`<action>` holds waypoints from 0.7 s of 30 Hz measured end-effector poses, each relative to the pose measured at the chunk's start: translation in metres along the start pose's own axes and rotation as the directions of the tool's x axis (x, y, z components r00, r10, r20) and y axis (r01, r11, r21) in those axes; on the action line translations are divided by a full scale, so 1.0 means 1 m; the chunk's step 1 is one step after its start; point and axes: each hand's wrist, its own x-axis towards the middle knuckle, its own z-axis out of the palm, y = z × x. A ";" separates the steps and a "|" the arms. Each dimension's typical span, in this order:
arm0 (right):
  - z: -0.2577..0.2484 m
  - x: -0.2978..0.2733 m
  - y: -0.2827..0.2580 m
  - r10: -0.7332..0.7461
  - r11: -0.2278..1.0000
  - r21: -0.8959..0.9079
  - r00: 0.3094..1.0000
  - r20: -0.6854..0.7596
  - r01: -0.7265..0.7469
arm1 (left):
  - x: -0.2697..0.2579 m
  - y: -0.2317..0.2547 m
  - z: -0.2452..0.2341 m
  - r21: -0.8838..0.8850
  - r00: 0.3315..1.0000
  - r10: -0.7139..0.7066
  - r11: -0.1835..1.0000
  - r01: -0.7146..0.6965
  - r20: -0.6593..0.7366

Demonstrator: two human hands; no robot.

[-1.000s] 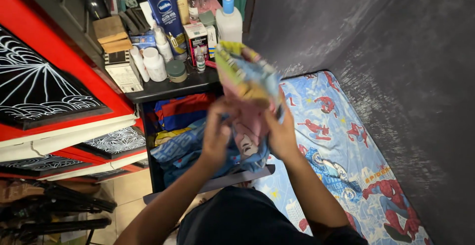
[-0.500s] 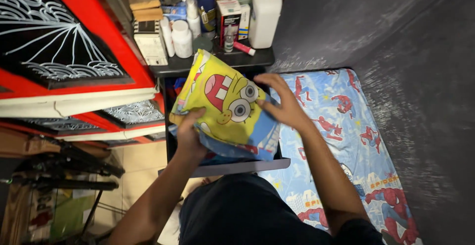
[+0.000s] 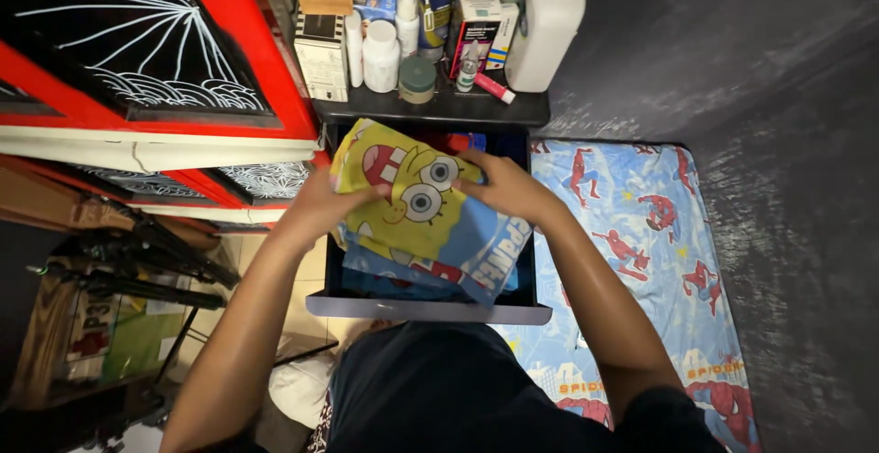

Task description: The person looks through a drawer containing clothes, moves several items around, and eventually places a folded piece of clothing into a pillowcase.

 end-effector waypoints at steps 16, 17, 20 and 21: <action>0.032 0.010 0.085 0.140 0.400 0.911 0.976 -0.168 0.100 | 0.114 -0.089 0.061 -0.426 0.881 0.355 0.776 -0.464 -0.314; 0.043 0.017 0.087 0.301 0.300 0.937 0.915 -0.269 0.177 | 0.126 -0.096 0.068 -0.399 0.877 0.269 0.810 -0.430 -0.399; 0.069 0.029 0.089 0.472 0.412 0.899 0.809 -0.350 0.148 | 0.150 -0.115 0.074 -0.212 0.817 0.158 0.922 -0.322 -0.555; 0.075 0.032 0.092 0.473 0.412 0.900 0.810 -0.347 0.145 | 0.155 -0.121 0.076 -0.051 0.769 0.143 0.974 -0.222 -0.623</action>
